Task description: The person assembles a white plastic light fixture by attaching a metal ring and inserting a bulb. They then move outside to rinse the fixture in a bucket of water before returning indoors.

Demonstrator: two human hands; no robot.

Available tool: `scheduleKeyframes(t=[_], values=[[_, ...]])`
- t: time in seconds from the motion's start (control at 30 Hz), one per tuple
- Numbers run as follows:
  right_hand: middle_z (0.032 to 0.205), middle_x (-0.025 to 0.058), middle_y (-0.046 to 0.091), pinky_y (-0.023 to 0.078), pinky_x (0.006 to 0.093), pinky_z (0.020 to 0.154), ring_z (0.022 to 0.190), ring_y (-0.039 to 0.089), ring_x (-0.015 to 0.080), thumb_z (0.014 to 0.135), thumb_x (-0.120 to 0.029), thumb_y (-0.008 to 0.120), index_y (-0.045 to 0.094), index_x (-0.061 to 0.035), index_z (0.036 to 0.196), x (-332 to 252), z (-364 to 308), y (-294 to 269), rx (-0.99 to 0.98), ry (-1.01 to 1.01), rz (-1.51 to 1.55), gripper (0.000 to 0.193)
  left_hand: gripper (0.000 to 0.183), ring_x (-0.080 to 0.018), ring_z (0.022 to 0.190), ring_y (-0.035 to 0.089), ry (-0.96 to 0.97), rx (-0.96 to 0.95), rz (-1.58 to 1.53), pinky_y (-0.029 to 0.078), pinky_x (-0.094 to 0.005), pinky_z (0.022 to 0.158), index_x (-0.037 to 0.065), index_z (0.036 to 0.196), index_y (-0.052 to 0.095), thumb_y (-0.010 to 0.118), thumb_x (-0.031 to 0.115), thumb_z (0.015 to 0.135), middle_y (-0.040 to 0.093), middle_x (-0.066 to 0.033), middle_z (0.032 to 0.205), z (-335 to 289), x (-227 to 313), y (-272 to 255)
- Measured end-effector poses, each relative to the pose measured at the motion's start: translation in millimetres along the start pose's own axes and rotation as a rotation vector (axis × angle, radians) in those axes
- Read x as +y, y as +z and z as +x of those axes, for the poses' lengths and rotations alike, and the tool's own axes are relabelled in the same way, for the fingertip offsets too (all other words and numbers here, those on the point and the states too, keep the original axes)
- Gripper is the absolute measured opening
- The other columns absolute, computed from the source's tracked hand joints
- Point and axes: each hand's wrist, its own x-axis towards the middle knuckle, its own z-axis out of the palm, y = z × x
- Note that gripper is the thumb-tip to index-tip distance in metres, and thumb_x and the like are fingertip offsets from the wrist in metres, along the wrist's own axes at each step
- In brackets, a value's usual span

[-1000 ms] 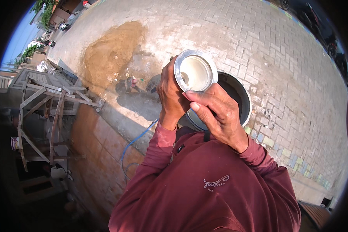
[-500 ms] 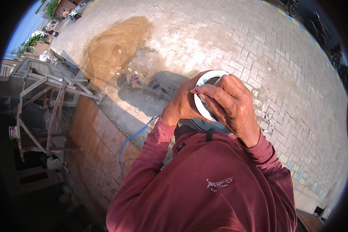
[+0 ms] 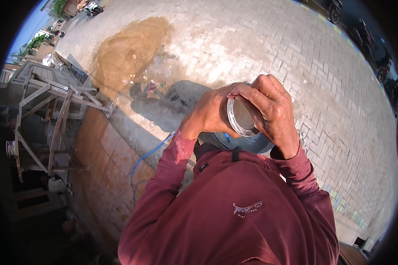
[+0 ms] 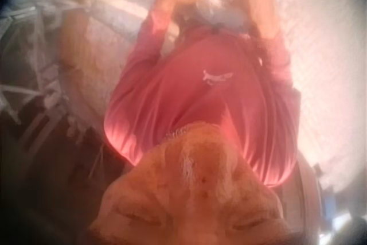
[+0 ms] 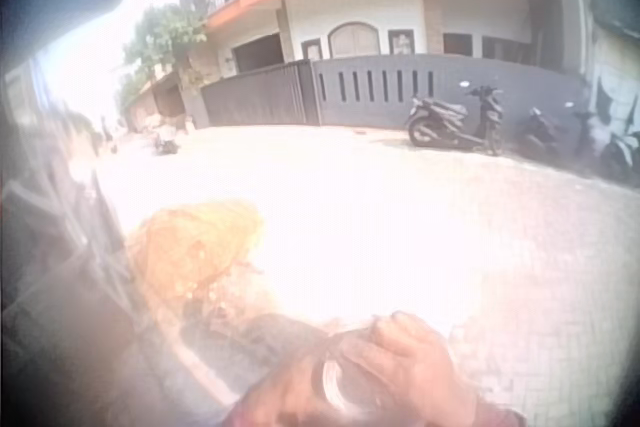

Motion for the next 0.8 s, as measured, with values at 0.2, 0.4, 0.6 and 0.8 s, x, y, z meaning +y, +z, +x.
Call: scheduleKeyframes(t=[0.2,0.4,0.6,0.8], values=[[0.085,0.0028,0.054,0.049,0.0390,0.070,0.078,0.055,0.0245,0.064,-0.007,0.081,0.076,-0.0157,0.107,0,-3,1,-0.004,-0.039,0.039,0.044,0.099,-0.0297,0.104,0.073,0.006,-0.088,-0.111,0.059,-0.0406,0.090,0.007,0.136,0.058,0.100,0.023,0.049,0.073,-0.0108,0.115,5,-4,-3],[0.085,0.0016,0.053,0.049,0.0386,0.071,0.081,0.056,0.0249,0.061,-0.005,0.079,0.075,-0.0151,0.101,-5,-3,-1,-0.023,-0.060,0.108,0.041,0.098,-0.0286,0.103,0.071,0.153,-0.122,-0.129,0.057,-0.0403,0.089,0.005,0.134,0.057,0.101,0.025,0.049,0.072,-0.0113,0.118,8,-7,-6],[0.081,0.0019,0.051,0.048,0.0376,0.067,0.076,0.055,0.0234,0.064,-0.001,0.079,0.077,-0.0148,0.101,9,2,-4,0.071,-0.019,-0.024,0.039,0.095,-0.0279,0.109,0.067,0.124,-0.184,-0.234,0.054,-0.0395,0.094,0.001,0.130,0.058,0.101,0.026,0.048,0.068,-0.0128,0.120,8,-4,-4],[0.079,0.0035,0.051,0.047,0.0377,0.064,0.075,0.058,0.0232,0.072,-0.005,0.080,0.075,-0.0137,0.100,-9,1,-15,0.111,0.019,0.048,0.030,0.088,-0.0199,0.104,0.068,0.062,-0.176,-0.389,0.055,-0.0370,0.091,0.007,0.126,0.061,0.100,0.019,0.048,0.071,-0.0080,0.115,14,8,-5]])
